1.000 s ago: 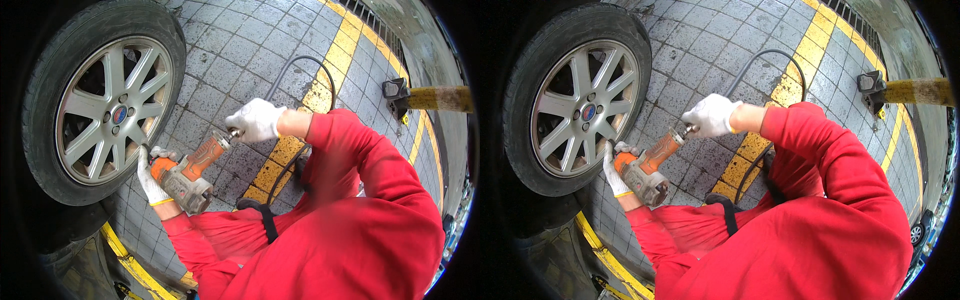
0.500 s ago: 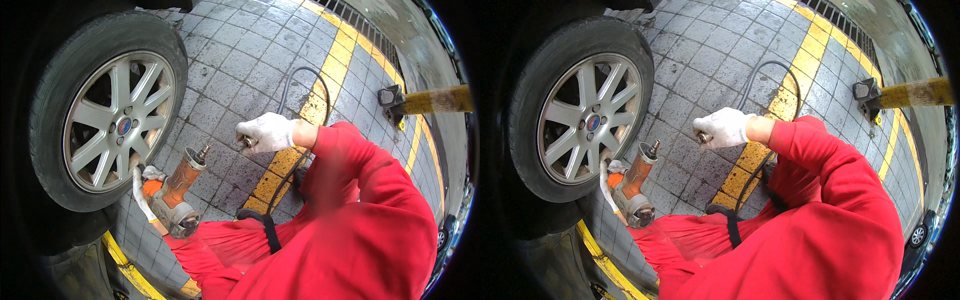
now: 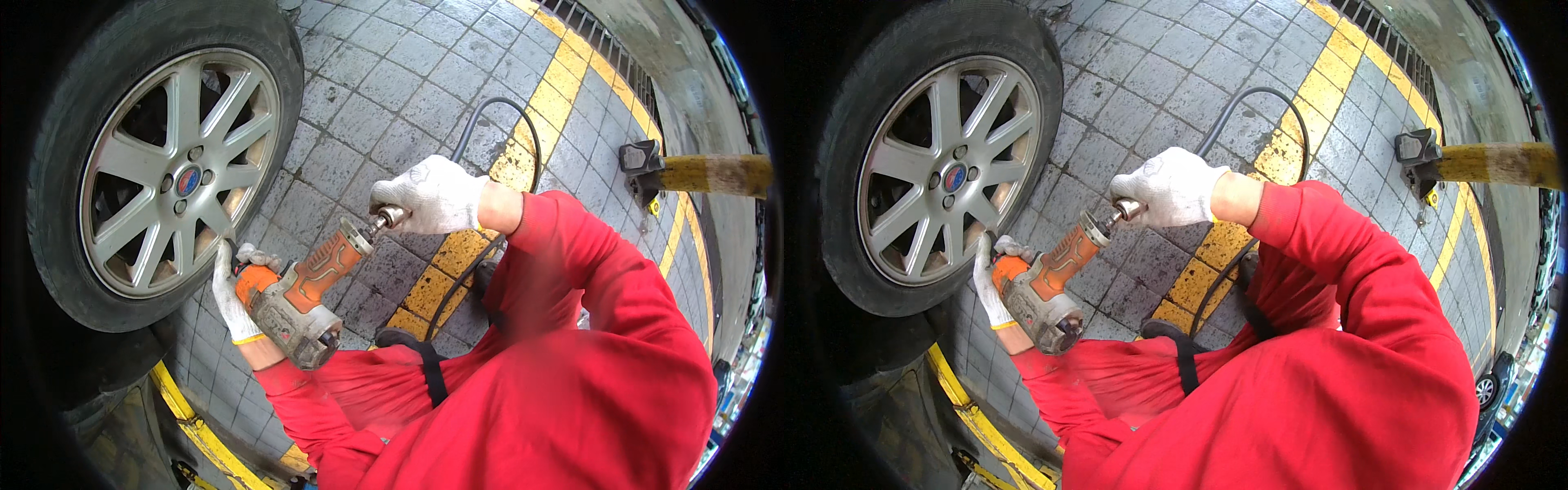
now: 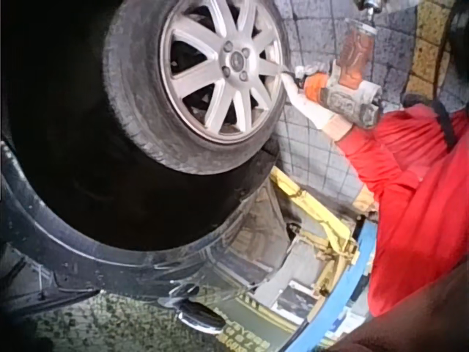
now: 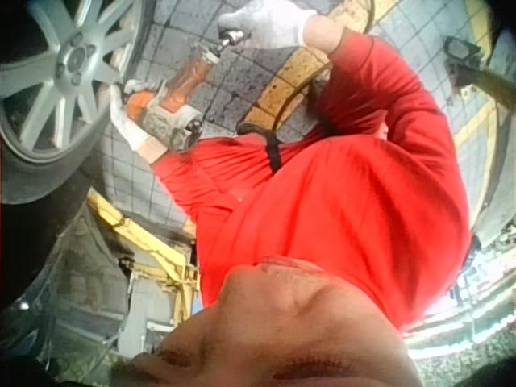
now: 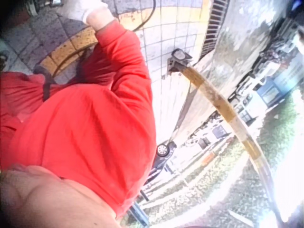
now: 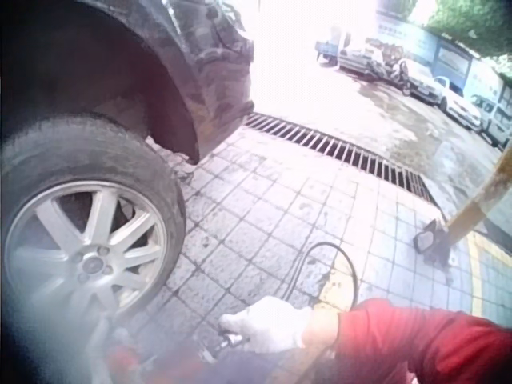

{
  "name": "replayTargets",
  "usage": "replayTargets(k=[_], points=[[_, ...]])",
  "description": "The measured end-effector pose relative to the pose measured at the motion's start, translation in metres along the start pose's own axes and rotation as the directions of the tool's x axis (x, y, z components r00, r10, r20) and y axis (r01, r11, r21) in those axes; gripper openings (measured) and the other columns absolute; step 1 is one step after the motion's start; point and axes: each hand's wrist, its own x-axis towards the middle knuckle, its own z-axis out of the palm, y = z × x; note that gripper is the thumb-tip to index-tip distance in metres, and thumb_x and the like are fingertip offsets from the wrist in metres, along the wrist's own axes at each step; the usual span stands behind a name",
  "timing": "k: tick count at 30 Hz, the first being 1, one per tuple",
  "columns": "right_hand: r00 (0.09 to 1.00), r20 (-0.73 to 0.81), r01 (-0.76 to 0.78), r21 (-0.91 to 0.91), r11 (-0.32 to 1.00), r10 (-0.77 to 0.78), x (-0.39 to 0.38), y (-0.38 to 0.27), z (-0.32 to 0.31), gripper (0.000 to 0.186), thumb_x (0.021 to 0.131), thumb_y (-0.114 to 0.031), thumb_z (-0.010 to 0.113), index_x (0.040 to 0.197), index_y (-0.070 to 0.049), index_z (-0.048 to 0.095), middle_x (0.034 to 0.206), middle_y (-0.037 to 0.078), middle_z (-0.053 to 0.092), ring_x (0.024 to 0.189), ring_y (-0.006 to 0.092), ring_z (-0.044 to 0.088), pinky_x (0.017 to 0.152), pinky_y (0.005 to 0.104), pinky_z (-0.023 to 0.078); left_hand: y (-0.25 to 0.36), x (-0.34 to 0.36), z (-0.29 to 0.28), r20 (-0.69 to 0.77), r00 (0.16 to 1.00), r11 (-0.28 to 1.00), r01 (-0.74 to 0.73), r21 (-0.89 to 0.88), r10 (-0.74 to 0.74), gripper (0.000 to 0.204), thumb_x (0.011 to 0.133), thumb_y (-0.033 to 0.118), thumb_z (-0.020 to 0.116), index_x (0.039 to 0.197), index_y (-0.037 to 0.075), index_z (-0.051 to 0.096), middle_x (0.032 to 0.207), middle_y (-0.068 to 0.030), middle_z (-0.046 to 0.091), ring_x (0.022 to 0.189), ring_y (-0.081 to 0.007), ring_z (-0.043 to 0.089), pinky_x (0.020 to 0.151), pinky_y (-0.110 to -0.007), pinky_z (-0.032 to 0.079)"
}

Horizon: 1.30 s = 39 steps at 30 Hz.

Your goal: The person uses a pneumatic impact wrench to remove lug nuts from a car tire, then removes the tire and places it on the floor. The person then retrieves a socket from a toolbox and uses the impact wrench on the wheel hub.

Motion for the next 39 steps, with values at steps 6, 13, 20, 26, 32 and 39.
replayTargets(k=[6,13,20,26,32,39], points=[[0.999,-0.024,0.034,-0.077,0.996,-0.036,-0.013,-0.005,0.007,0.024,0.097,-0.033,0.072,0.108,-0.012,0.068,0.08,0.014,0.073,0.081,0.0394,0.075,0.068,0.0524,0.058,0.001,0.007,0.003,-0.042,0.997,0.996,0.072,0.056,-0.07,0.047,0.109,0.049,0.068,0.084,0.01,0.064,0.072,-0.0078,0.065,0.072,-0.0291,0.065,0.075,-0.042,0.058],[0.99,0.012,-0.137,-0.113,0.984,0.139,-0.029,-0.04,0.016,0.016,0.094,-0.021,0.071,0.105,-0.009,0.071,0.084,0.015,0.076,0.083,0.0399,0.077,0.071,0.0527,0.06,-0.014,0.024,-0.012,0.02,0.997,0.995,0.072,0.066,-0.074,0.043,0.108,0.047,0.07,0.086,0.011,0.063,0.071,-0.0088,0.068,0.065,-0.0279,0.068,0.068,-0.041,0.061],[0.972,0.177,-0.143,-0.078,0.987,0.155,-0.026,-0.043,0.035,0.02,0.09,-0.023,0.075,0.107,-0.013,0.076,0.089,0.016,0.078,0.089,0.0399,0.078,0.077,0.0526,0.061,-0.011,0.014,-0.001,0.005,0.999,0.99,0.032,0.139,-0.033,0.043,0.109,0.045,0.069,0.082,0.01,0.063,0.069,-0.007,0.067,0.062,-0.027,0.07,0.065,-0.046,0.066],[0.931,0.316,-0.217,0.073,0.973,0.184,-0.034,-0.051,0.054,0.027,0.092,-0.03,0.075,0.114,-0.016,0.078,0.1,0.017,0.08,0.098,0.0408,0.077,0.084,0.0523,0.06,-0.013,-0.019,0.03,0.089,0.992,0.963,-0.113,0.244,0.093,0.021,0.109,0.031,0.07,0.119,0.017,0.058,0.082,-0.0056,0.066,0.063,-0.0268,0.07,0.059,-0.05,0.065],[0.997,-0.037,0.069,0.116,0.991,-0.065,-0.008,-0.039,0.05,0.091,0.087,-0.032,0.085,0.164,-0.008,0.042,0.137,0.022,0.068,0.12,0.042,0.071,0.097,0.0512,0.058,-0.026,-0.012,0.04,-0.031,0.996,0.993,-0.081,0.085,0.084,0.017,0.109,0.023,0.068,0.121,0.014,0.058,0.083,-0.0066,0.066,0.066,-0.0272,0.068,0.064,-0.054,0.065],[0.925,-0.19,0.342,0.032,0.939,-0.33,0.038,-0.042,0.052,0.098,0.093,-0.025,0.075,0.175,-0.013,0.023,0.158,0.022,0.058,0.125,0.0439,0.071,0.1,0.0468,0.062,-0.031,0.005,0.065,0.063,0.965,0.963,-0.258,0.079,0.253,0.04,0.112,0.039,0.067,0.129,0.003,0.063,0.099,-0.015,0.075,0.081,-0.0275,0.074,0.079,-0.043,0.066]])
